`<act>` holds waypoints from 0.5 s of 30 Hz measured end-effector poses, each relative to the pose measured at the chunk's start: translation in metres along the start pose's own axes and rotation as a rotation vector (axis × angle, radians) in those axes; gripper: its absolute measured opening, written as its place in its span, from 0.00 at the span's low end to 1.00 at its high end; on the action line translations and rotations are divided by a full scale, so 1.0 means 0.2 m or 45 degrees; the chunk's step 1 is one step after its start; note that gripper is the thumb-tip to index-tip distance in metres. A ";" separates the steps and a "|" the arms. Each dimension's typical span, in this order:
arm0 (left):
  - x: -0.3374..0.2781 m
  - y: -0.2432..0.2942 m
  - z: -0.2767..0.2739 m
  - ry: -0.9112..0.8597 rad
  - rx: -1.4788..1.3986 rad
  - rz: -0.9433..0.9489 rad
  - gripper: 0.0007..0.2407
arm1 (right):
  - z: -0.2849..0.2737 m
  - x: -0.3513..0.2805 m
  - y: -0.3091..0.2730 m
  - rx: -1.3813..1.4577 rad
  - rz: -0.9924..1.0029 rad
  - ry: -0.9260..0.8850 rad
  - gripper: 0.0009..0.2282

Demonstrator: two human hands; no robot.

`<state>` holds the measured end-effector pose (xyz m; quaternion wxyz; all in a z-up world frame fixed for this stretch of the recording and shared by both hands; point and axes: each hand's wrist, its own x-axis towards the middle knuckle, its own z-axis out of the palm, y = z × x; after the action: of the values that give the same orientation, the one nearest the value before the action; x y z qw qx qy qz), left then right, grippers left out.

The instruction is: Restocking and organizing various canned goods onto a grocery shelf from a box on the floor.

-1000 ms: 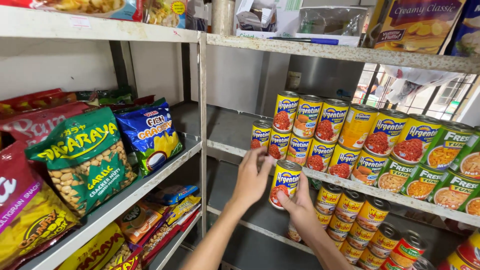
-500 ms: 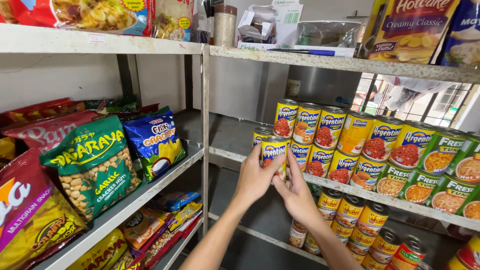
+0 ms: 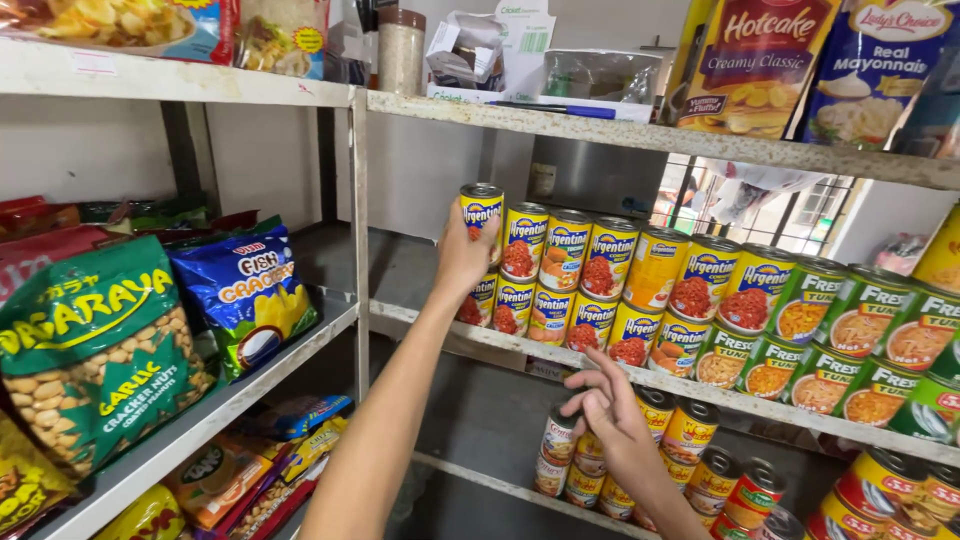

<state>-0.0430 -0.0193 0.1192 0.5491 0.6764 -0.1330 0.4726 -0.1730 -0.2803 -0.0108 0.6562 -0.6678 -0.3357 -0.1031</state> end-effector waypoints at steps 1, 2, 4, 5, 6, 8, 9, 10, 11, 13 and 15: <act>0.02 -0.03 0.01 0.015 -0.003 0.001 0.21 | -0.01 -0.02 0.00 -0.002 0.031 0.005 0.26; 0.02 -0.05 0.02 0.010 -0.010 -0.006 0.21 | -0.03 -0.04 -0.01 -0.009 0.039 0.011 0.26; 0.03 -0.09 0.05 -0.021 -0.008 -0.074 0.23 | -0.05 -0.08 -0.03 0.001 0.059 0.004 0.25; 0.04 -0.13 0.05 -0.026 -0.013 -0.078 0.23 | -0.07 -0.09 -0.03 -0.003 0.063 0.009 0.25; 0.04 -0.16 0.06 -0.031 -0.008 -0.053 0.23 | -0.08 -0.10 -0.02 0.018 0.072 0.003 0.24; 0.04 -0.19 0.07 -0.046 -0.006 -0.028 0.23 | -0.10 -0.13 -0.01 0.037 0.082 0.006 0.24; 0.04 -0.19 0.07 -0.056 0.013 -0.025 0.23 | -0.11 -0.14 0.00 0.029 0.097 0.014 0.23; 0.03 -0.19 0.06 -0.062 0.034 -0.027 0.23 | -0.11 -0.16 0.00 0.021 0.116 0.018 0.23; 0.02 -0.19 0.06 -0.069 0.033 -0.031 0.23 | -0.12 -0.17 0.01 0.021 0.122 0.024 0.23; 0.02 -0.20 0.05 -0.059 0.022 -0.018 0.24 | -0.12 -0.19 0.01 -0.003 0.157 0.009 0.23; 0.01 -0.18 0.03 -0.064 0.036 -0.009 0.24 | -0.11 -0.20 -0.01 -0.024 0.218 0.026 0.23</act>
<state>-0.0137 -0.0116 0.0992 0.5377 0.6962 -0.1378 0.4552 -0.1982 -0.3128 -0.0288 0.6598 -0.6991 -0.2697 -0.0565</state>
